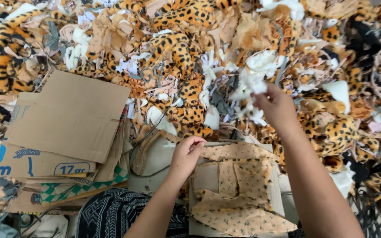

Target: The person assembles plush toys by hand, starting with pieces of spotted fabric and filling them with white stuffing, then using scissors to trim excess material and finally flattening the finished items against a cardboard surface.

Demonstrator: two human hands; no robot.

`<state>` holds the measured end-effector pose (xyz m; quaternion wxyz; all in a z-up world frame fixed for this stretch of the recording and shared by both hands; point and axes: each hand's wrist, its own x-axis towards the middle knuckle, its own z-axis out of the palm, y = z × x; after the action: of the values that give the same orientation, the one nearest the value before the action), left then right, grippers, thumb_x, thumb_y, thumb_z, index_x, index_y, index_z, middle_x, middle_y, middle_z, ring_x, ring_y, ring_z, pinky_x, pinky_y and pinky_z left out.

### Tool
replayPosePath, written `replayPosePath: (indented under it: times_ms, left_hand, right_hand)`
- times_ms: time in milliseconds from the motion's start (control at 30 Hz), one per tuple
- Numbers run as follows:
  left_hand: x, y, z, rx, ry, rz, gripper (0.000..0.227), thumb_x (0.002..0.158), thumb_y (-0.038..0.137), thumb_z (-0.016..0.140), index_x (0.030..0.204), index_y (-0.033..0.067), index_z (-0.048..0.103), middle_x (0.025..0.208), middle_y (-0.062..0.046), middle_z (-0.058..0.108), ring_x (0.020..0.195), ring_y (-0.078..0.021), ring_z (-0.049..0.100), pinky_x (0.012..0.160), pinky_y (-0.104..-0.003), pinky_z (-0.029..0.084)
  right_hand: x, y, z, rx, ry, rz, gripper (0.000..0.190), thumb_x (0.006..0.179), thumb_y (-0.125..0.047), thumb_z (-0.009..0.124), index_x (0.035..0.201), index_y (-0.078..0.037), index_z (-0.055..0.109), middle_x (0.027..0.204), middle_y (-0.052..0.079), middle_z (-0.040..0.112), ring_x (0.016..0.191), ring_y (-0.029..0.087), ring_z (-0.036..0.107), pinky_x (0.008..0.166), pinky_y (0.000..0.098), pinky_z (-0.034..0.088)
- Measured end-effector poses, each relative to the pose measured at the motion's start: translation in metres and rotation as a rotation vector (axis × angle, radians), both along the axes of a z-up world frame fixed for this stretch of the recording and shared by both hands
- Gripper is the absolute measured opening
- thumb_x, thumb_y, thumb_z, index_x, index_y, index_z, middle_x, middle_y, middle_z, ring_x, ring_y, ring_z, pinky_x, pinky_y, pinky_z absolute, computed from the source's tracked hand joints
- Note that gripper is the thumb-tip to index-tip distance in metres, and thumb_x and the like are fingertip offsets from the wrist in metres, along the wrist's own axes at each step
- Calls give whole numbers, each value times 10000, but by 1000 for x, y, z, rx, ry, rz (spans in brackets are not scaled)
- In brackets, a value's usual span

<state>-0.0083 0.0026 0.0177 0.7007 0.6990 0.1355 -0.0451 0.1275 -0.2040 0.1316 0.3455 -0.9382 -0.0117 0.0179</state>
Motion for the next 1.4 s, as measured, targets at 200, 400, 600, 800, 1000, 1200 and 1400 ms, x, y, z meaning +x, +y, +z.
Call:
replayPosePath:
  times_ms: [200, 400, 600, 800, 1000, 1200, 1400]
  left_hand:
    - [-6, -13, 26, 51, -94, -6, 179, 988, 135, 613, 1106, 74, 733, 1013, -129, 686, 905, -199, 662, 790, -344, 553]
    - [15, -35, 47, 117, -136, -98, 255, 1000, 193, 605, 1216, 79, 680, 1129, -138, 662, 1028, -239, 643, 890, -369, 541]
    - [31, -19, 40, 130, -86, -70, 248, 1019, 142, 530, 1213, 109, 682, 1157, -124, 649, 1080, -279, 646, 922, -385, 539]
    - [43, 1, 6, 175, 44, -72, 243, 1026, 142, 531, 1209, 102, 687, 1181, -131, 650, 1108, -283, 647, 944, -408, 540]
    - [49, 1, -6, 82, 37, -52, 232, 1037, 145, 533, 1195, 94, 695, 1193, -147, 643, 1113, -301, 648, 949, -421, 534]
    - [43, 11, -17, 90, 11, 97, 171, 987, 167, 618, 1105, 142, 739, 1132, -109, 684, 1020, -238, 661, 906, -372, 547]
    - [37, 6, -1, -28, -3, 129, 205, 1004, 159, 597, 1152, 111, 730, 1082, -135, 710, 976, -207, 669, 883, -361, 537]
  right_hand:
    - [-32, -2, 81, 402, -261, 194, 240, 1092, -58, 495, 1216, 141, 545, 1110, 277, 678, 1032, 346, 694, 949, 445, 561]
    - [-56, 11, 85, 369, -188, 195, 239, 1048, -43, 529, 1202, 121, 608, 1053, 319, 679, 1017, 426, 693, 934, 536, 558]
    - [5, -22, 19, -282, 143, 66, 631, 963, -65, 530, 1563, -26, 341, 1453, 360, 434, 1149, 479, 625, 810, 570, 593]
    - [12, -3, -66, -380, -1, 186, 475, 963, -35, 545, 1438, -29, 531, 1403, 252, 500, 1261, 446, 563, 898, 600, 570]
    - [33, 47, -131, -328, 467, 244, 596, 1045, -522, 453, 1406, -70, 598, 1356, 176, 638, 1229, 330, 631, 976, 492, 556]
    - [39, 32, -142, 183, 304, 116, 355, 926, -402, 698, 1169, -145, 734, 1079, 146, 738, 1040, 345, 691, 822, 470, 558]
    - [44, -14, -68, 918, 177, 62, 141, 903, -143, 584, 1038, -102, 584, 861, -3, 601, 787, 101, 628, 750, 224, 553]
